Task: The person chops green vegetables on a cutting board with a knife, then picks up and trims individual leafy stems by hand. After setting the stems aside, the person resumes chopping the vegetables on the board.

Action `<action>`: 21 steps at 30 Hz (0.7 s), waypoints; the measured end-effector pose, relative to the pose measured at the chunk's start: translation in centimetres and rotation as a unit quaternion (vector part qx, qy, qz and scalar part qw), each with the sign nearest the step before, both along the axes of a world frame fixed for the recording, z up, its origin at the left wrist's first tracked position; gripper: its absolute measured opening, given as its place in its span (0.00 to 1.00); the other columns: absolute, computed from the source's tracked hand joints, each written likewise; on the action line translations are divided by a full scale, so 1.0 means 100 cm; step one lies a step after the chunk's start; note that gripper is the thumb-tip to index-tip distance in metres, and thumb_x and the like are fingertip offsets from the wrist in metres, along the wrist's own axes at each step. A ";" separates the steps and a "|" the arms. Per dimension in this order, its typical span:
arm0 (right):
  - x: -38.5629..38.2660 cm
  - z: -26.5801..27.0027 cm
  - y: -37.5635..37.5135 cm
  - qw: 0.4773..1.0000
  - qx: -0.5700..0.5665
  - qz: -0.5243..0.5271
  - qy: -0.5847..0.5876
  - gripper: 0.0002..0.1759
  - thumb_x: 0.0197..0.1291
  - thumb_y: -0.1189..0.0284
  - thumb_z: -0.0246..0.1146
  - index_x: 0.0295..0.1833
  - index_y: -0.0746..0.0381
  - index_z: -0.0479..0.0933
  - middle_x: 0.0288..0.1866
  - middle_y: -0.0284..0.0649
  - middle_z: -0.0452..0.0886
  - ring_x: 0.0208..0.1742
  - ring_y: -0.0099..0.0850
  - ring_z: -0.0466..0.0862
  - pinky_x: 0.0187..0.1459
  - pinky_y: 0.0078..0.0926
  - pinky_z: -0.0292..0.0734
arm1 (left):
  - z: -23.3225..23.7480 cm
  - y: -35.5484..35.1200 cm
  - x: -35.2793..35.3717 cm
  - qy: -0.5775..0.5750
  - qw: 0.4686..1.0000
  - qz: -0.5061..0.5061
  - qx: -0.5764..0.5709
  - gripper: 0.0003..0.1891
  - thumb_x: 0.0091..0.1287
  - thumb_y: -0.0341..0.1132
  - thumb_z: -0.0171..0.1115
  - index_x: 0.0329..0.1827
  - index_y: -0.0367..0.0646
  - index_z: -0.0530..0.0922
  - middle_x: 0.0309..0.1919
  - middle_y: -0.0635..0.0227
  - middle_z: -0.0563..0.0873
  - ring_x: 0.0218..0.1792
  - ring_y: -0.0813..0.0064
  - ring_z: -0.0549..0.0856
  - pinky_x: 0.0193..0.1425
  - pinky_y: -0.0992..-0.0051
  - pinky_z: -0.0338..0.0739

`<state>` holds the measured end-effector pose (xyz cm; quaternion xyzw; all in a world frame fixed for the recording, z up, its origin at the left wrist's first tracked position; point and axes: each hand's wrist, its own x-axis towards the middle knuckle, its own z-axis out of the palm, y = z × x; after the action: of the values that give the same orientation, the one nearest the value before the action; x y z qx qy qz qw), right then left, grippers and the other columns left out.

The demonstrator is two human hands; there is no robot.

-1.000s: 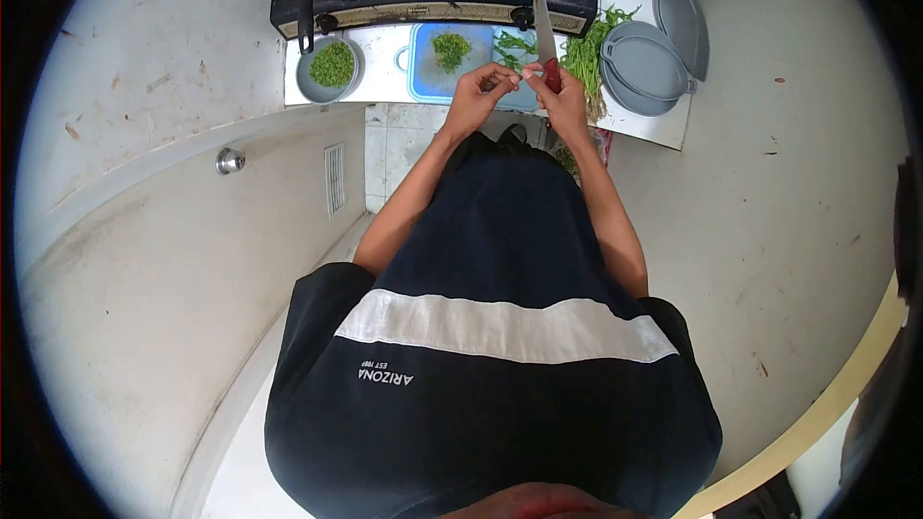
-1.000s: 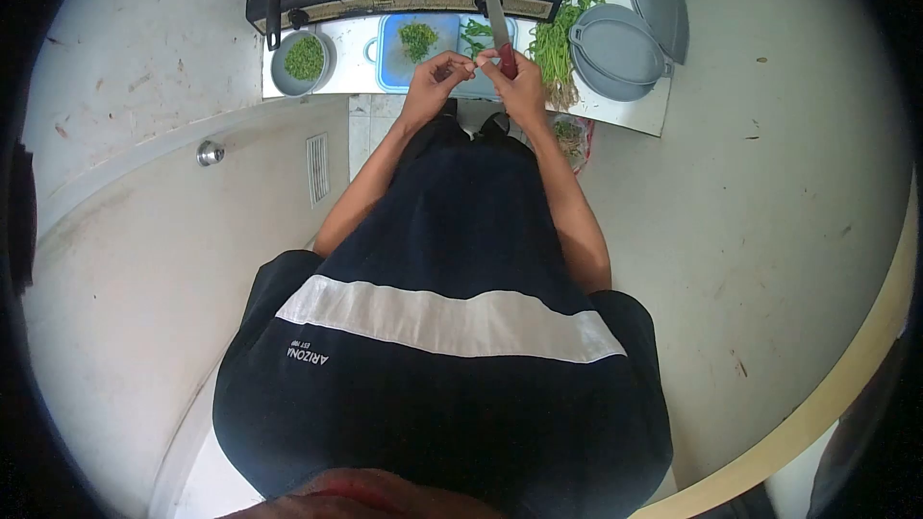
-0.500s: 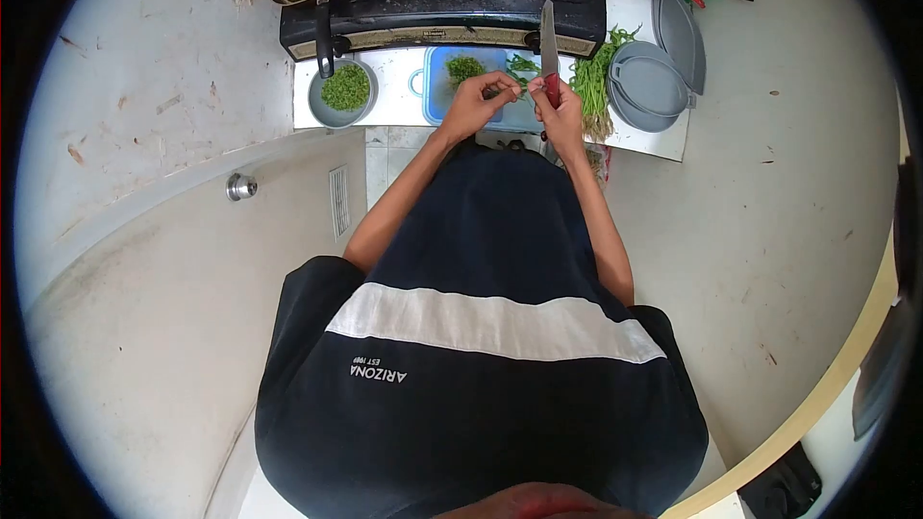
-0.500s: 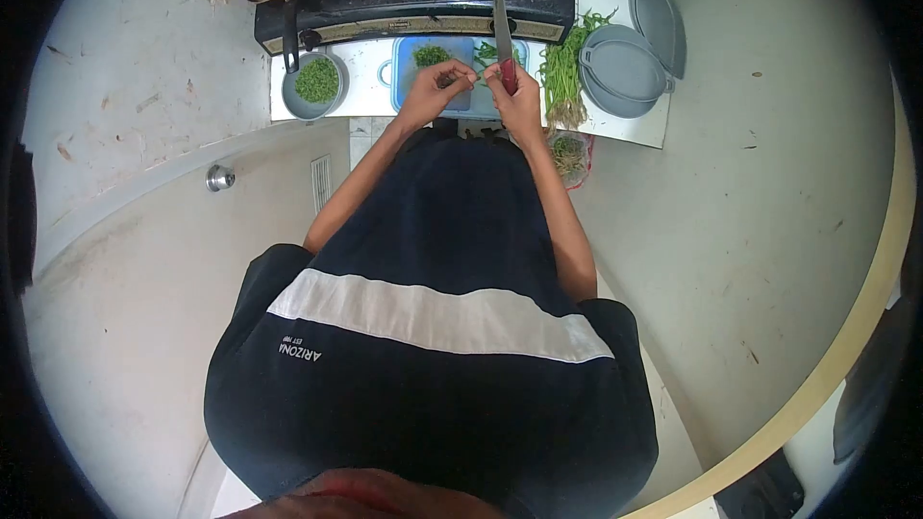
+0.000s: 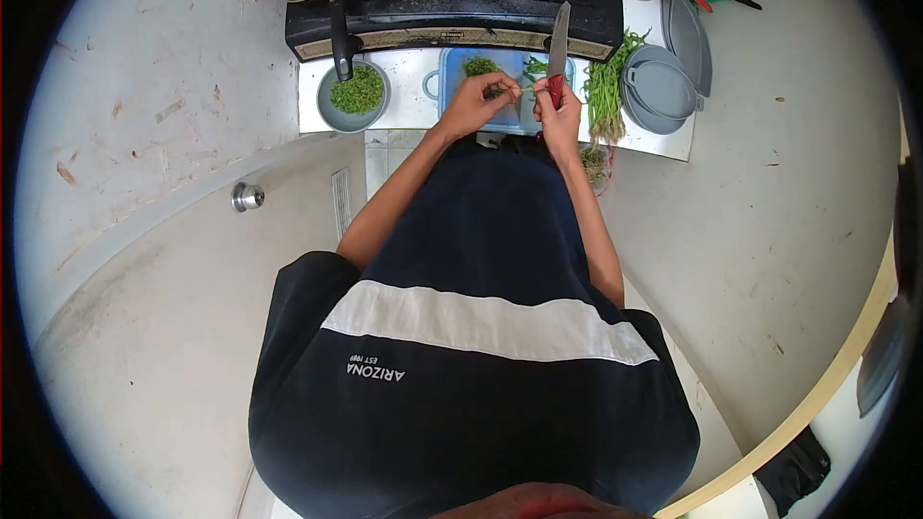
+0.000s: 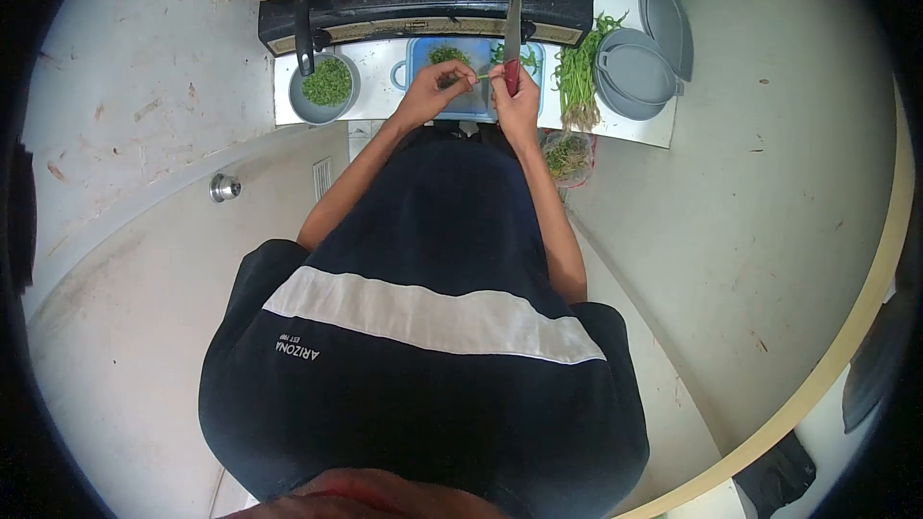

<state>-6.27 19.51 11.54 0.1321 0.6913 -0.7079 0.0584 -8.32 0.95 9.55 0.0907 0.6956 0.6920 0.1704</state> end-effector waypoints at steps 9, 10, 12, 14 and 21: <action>0.001 0.004 -0.004 1.000 -0.018 -0.007 -0.014 0.09 0.74 0.68 0.67 0.49 0.64 0.82 0.29 0.27 0.77 0.26 0.15 0.72 0.28 0.19 0.68 | -0.002 -0.007 -0.003 -0.018 1.000 0.004 0.010 0.06 0.75 0.28 0.65 0.48 0.37 0.86 0.43 0.68 0.90 0.48 0.78 0.87 0.59 0.72 0.79; 0.001 0.006 -0.003 1.000 -0.020 0.001 -0.021 0.11 0.74 0.67 0.68 0.50 0.65 0.82 0.28 0.27 0.76 0.25 0.15 0.72 0.27 0.19 0.67 | -0.002 -0.007 -0.003 -0.022 1.000 0.010 0.012 0.06 0.74 0.29 0.65 0.48 0.38 0.87 0.43 0.67 0.92 0.48 0.77 0.88 0.58 0.72 0.79; 0.001 0.008 -0.004 0.999 -0.022 0.008 -0.030 0.13 0.73 0.65 0.69 0.50 0.66 0.83 0.26 0.26 0.76 0.25 0.15 0.71 0.27 0.19 0.66 | -0.004 -0.008 -0.003 -0.023 1.000 0.005 0.018 0.06 0.75 0.29 0.65 0.48 0.37 0.86 0.43 0.68 0.90 0.48 0.78 0.87 0.59 0.72 0.78; 0.003 0.010 -0.005 0.999 0.020 0.025 -0.022 0.15 0.72 0.65 0.71 0.51 0.66 0.84 0.24 0.25 0.75 0.24 0.14 0.71 0.27 0.18 0.65 | -0.007 -0.008 -0.002 -0.025 0.999 0.001 0.023 0.06 0.75 0.28 0.65 0.49 0.36 0.85 0.43 0.69 0.89 0.49 0.79 0.85 0.59 0.72 0.78; -0.003 0.002 -0.005 0.999 0.038 0.015 -0.021 0.13 0.71 0.65 0.72 0.49 0.65 0.84 0.24 0.25 0.76 0.23 0.14 0.71 0.26 0.18 0.65 | -0.007 -0.012 -0.004 -0.013 1.000 0.013 -0.004 0.09 0.74 0.35 0.69 0.48 0.40 0.88 0.40 0.68 0.92 0.43 0.80 0.86 0.52 0.73 0.78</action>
<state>-6.57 19.05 11.71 0.1390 0.7185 -0.6770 0.0786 -8.74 -0.24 8.84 0.0718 0.6971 0.6926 0.1705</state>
